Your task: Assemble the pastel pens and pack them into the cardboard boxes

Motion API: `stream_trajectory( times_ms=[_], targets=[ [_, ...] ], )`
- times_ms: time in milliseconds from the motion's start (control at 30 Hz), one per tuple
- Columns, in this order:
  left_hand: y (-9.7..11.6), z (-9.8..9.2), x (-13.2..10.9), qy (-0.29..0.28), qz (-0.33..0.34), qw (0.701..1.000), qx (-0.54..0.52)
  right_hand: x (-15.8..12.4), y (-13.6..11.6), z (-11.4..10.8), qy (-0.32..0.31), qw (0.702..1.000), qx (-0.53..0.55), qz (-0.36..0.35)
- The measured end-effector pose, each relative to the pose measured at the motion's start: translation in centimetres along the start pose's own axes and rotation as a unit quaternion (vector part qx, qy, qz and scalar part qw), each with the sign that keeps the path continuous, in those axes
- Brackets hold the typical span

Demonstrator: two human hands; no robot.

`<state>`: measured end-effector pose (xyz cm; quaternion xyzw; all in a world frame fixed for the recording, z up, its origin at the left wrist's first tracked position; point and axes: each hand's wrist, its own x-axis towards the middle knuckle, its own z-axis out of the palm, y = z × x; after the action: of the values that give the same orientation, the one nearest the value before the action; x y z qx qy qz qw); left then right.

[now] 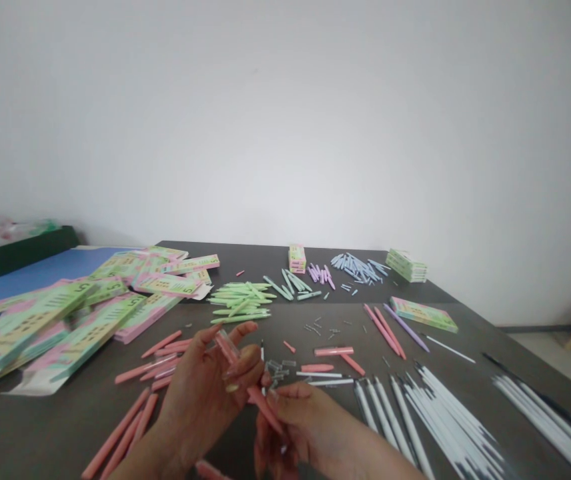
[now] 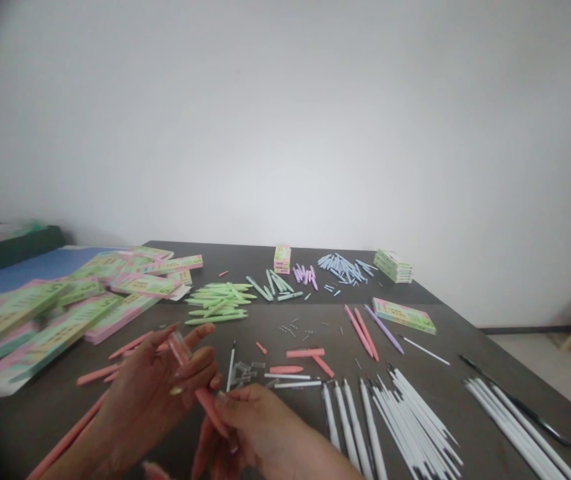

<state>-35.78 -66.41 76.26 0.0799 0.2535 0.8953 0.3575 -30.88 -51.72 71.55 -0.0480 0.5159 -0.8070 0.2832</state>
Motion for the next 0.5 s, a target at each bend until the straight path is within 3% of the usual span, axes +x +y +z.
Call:
stream_trajectory(
  times_ms=[267, 500],
  targets=[
    [0.34, 0.12, 0.13, 0.036, -0.004, 0.999, 0.027, -0.13, -0.17, -0.41, 0.014, 0.998, -0.051, -0.029],
    [0.22, -0.49, 0.39, 0.022, -0.048, 0.998, 0.021, -0.49, -0.4, 0.05, 0.003, 0.998, -0.055, -0.016]
  ],
)
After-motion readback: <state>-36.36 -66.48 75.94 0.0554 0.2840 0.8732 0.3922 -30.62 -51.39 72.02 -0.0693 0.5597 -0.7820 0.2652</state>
